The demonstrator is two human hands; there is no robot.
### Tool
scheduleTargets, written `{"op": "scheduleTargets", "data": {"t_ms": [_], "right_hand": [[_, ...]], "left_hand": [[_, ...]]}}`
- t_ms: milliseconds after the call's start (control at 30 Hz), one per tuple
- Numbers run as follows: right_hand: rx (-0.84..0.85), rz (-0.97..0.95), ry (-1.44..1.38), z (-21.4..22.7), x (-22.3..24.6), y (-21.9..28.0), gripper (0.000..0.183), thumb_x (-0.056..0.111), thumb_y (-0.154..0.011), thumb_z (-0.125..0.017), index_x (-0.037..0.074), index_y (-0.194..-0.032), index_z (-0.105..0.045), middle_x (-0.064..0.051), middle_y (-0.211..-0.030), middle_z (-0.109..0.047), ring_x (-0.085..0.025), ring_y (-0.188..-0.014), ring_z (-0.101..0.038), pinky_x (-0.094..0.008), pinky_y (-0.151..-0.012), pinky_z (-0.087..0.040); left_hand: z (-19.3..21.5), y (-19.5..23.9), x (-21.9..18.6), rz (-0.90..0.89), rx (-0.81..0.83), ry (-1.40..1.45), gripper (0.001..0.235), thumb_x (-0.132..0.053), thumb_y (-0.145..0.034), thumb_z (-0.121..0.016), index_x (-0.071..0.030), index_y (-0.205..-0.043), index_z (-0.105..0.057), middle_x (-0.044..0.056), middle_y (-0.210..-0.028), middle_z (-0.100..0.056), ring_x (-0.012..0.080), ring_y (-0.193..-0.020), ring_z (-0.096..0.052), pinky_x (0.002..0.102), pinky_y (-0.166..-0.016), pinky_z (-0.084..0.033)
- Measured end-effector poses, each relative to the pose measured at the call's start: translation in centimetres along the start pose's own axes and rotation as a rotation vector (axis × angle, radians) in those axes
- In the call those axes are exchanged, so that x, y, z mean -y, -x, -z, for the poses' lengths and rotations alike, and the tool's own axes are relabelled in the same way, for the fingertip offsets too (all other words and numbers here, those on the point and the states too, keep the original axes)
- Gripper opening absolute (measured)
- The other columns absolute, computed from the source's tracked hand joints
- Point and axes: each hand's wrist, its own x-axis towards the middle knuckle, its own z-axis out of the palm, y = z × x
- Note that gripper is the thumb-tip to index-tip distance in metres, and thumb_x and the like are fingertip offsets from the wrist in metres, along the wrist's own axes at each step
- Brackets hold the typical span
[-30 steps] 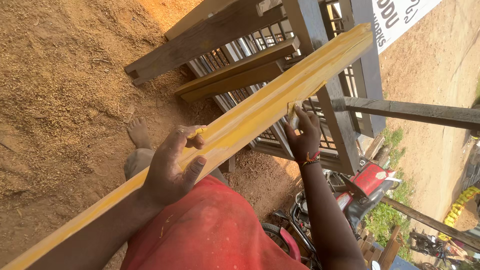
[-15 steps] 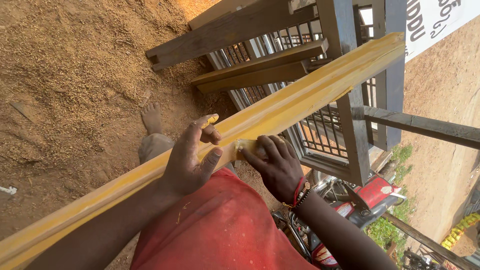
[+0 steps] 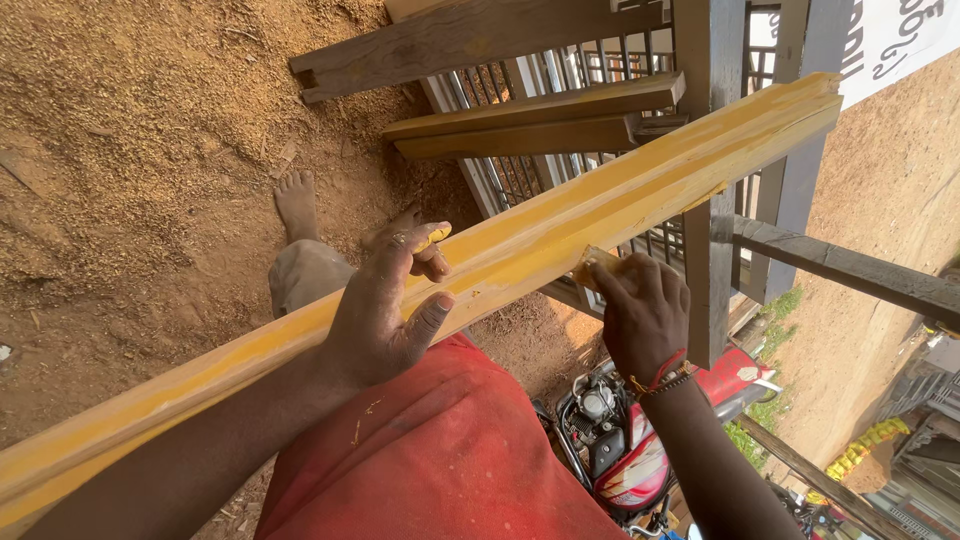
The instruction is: The person sands a long wooden plank using a sanding block. They hold the plank with one hand and rub the sanding block along its length with the other hand, working on the plank's surface.
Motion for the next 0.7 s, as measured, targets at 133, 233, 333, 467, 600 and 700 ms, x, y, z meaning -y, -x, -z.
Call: {"op": "scheduleTargets", "data": {"t_ms": [133, 233, 333, 467, 600, 700], "right_hand": [[-0.005, -0.011, -0.001, 1.1, 1.3, 0.5, 0.044, 0.009, -0.085, -0.066, 0.023, -0.127, -0.071, -0.012, -0.127, -0.056, -0.036, -0.119, -0.053, -0.052, -0.1, -0.043], [0.005, 0.124, -0.118, 0.7, 4.4, 0.7, 0.048, 0.006, -0.085, -0.065, 0.026, -0.129, -0.071, -0.013, -0.128, -0.055, -0.035, -0.123, -0.052, -0.05, -0.102, -0.043], [-0.009, 0.196, -0.125, -0.1, 4.9, -0.4, 0.049, 0.007, -0.085, -0.065, 0.026, -0.129, -0.071, -0.012, -0.129, -0.055, -0.033, -0.125, -0.052, -0.05, -0.107, -0.043], [-0.044, 0.098, -0.05, -0.3, 1.4, -1.4, 0.049, 0.006, -0.086, -0.064, 0.026, -0.129, -0.072, -0.01, -0.131, -0.057, -0.033, -0.126, -0.052, -0.049, -0.107, -0.042], [-0.048, -0.059, 0.051, 0.0, -0.8, -0.9, 0.042, 0.007, -0.091, -0.064, 0.027, -0.126, -0.073, -0.008, -0.131, -0.059, -0.032, -0.126, -0.053, -0.049, -0.11, -0.04], [-0.085, -0.046, 0.048, 0.4, 0.3, -0.5, 0.043, 0.008, -0.09, -0.064, 0.028, -0.127, -0.073, -0.01, -0.131, -0.059, -0.033, -0.125, -0.052, -0.05, -0.109, -0.038]], "left_hand": [[-0.1, -0.1, 0.1, 0.041, 0.016, 0.038, 0.055, -0.036, -0.102, -0.063, 0.0, -0.142, -0.049, 0.011, -0.107, -0.061, 0.0248, -0.104, -0.061, 0.041, -0.102, -0.049], [-0.5, -0.1, -0.1, 0.029, 0.015, -0.034, 0.053, -0.033, -0.103, -0.063, 0.001, -0.142, -0.051, 0.012, -0.109, -0.063, 0.0285, -0.106, -0.061, 0.041, -0.1, -0.048], [-0.8, -0.3, -0.3, 0.017, 0.043, -0.017, 0.052, -0.031, -0.102, -0.063, 0.002, -0.14, -0.05, 0.013, -0.109, -0.062, 0.0295, -0.104, -0.061, 0.042, -0.099, -0.048], [-0.8, -0.1, -0.6, 0.001, 0.033, -0.045, 0.05, -0.03, -0.102, -0.064, 0.0, -0.139, -0.052, 0.013, -0.107, -0.062, 0.0298, -0.104, -0.061, 0.043, -0.099, -0.048], [-0.7, 0.2, -0.3, 0.011, 0.044, -0.046, 0.051, -0.031, -0.101, -0.064, 0.0, -0.14, -0.051, 0.012, -0.107, -0.063, 0.0298, -0.104, -0.062, 0.042, -0.098, -0.049], [-0.8, 0.5, -0.3, 0.022, 0.057, -0.035, 0.052, -0.031, -0.1, -0.064, 0.0, -0.14, -0.051, 0.014, -0.107, -0.062, 0.03, -0.103, -0.062, 0.041, -0.096, -0.05]]}}
